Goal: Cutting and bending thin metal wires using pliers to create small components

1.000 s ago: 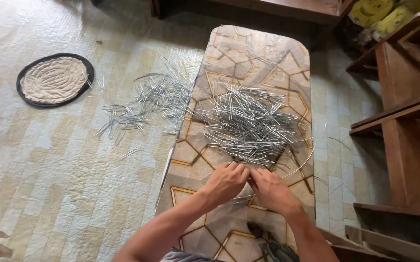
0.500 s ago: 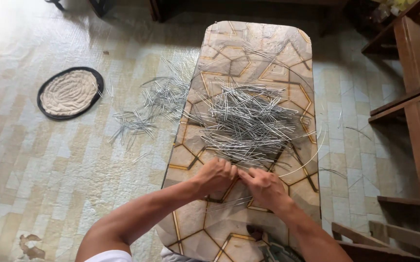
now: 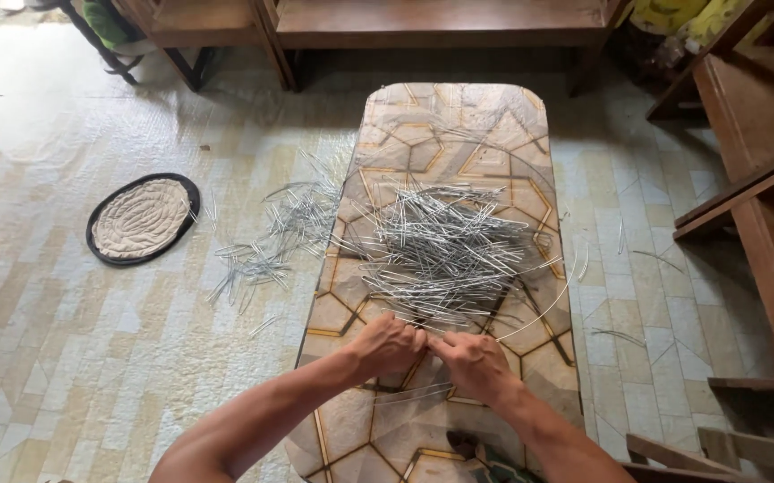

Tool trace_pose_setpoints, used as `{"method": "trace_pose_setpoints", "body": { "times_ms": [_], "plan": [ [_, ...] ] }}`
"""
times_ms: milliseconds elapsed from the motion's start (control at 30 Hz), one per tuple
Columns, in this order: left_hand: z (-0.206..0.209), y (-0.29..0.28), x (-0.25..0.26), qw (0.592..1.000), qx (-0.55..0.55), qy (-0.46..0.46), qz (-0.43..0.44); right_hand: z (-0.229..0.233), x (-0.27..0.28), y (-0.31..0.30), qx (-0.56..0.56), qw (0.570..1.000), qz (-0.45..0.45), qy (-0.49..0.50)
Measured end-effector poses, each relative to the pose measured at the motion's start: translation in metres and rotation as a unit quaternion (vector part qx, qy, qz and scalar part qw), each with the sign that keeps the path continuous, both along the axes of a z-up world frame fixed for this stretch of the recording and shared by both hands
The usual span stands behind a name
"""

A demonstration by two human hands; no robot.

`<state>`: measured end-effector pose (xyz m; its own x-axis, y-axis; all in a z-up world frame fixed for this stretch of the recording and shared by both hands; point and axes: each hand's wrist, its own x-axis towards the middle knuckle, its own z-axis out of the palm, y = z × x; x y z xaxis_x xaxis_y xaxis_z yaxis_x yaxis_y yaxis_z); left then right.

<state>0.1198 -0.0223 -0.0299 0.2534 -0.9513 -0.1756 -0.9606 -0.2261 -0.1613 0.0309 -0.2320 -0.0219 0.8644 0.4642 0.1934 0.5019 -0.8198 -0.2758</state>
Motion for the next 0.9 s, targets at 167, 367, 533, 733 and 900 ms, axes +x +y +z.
{"method": "trace_pose_setpoints", "body": {
  "times_ms": [167, 367, 533, 733, 900],
  "plan": [
    [0.017, 0.0, -0.021, 0.984, -0.151, 0.051, 0.079, 0.004, -0.003, 0.003, 0.027, 0.999, -0.044, 0.007],
    [0.017, 0.002, -0.028, 0.952, -0.263, 0.111, 0.115, 0.004, 0.0, 0.002, 0.037, 0.998, -0.038, 0.035],
    [0.03, 0.002, -0.029, 0.927, -0.309, 0.172, 0.122, 0.012, 0.0, 0.003, 0.044, 0.999, -0.007, 0.018],
    [0.025, 0.005, -0.027, 0.927, -0.306, 0.175, 0.129, 0.01, -0.002, 0.008, 0.062, 0.995, -0.005, -0.077],
    [0.018, 0.009, -0.027, 0.926, -0.316, 0.167, 0.12, -0.007, -0.002, 0.009, 0.026, 0.994, -0.026, -0.099]
  ]
}}
